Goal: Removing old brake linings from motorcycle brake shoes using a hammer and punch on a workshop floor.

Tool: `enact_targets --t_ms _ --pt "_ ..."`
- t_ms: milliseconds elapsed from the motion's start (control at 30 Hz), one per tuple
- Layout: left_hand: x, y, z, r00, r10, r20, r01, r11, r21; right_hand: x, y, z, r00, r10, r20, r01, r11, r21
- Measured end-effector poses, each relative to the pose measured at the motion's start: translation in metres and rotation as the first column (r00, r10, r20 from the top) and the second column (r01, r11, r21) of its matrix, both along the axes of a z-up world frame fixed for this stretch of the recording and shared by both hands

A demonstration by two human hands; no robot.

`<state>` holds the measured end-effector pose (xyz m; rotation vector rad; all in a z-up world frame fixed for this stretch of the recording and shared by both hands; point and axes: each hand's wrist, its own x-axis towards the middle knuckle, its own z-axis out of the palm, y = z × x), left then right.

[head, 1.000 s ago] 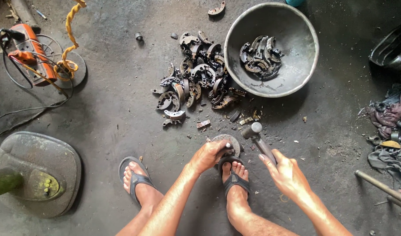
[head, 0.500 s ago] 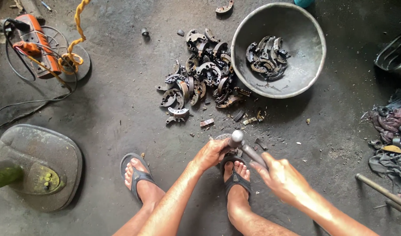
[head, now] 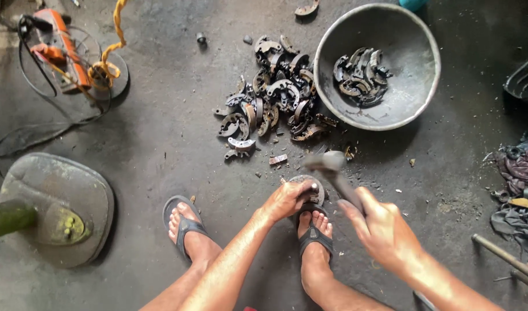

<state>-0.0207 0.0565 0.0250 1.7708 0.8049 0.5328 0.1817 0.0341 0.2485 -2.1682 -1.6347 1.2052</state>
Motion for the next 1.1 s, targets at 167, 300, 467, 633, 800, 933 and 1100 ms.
enact_targets --t_ms 167,300,467,633,800,933,1100 --pt "0.0 0.0 -0.003 0.999 -0.016 0.044 0.016 1.0 -0.02 0.005 -0.041 -0.054 0.998 -0.055 -0.033 0.056 0.997 0.045" --pt "0.002 0.004 0.014 0.994 -0.051 0.093 0.054 0.998 -0.023 0.003 -0.042 -0.044 0.997 -0.066 0.033 0.071 0.979 -0.192" --pt "0.002 0.0 -0.003 0.999 -0.048 0.021 0.048 0.999 0.017 0.004 -0.052 -0.05 0.993 -0.112 -0.031 0.113 0.994 0.012" --pt "0.004 0.004 -0.009 0.999 -0.05 0.017 0.051 0.998 -0.031 0.01 -0.022 -0.032 0.993 0.083 0.087 -0.054 0.954 -0.293" --pt "-0.001 -0.002 -0.002 0.998 -0.047 0.037 0.048 0.999 -0.011 -0.001 -0.038 -0.022 0.984 -0.168 -0.053 0.175 0.968 0.179" --pt "0.002 0.003 0.003 0.998 -0.042 0.042 0.042 0.999 -0.007 0.024 -0.046 -0.065 0.993 0.122 -0.001 -0.121 0.991 -0.062" --pt "0.003 0.003 -0.004 0.999 -0.033 0.04 0.036 0.997 -0.068 0.006 -0.01 -0.003 0.986 -0.13 0.102 0.151 0.962 -0.229"
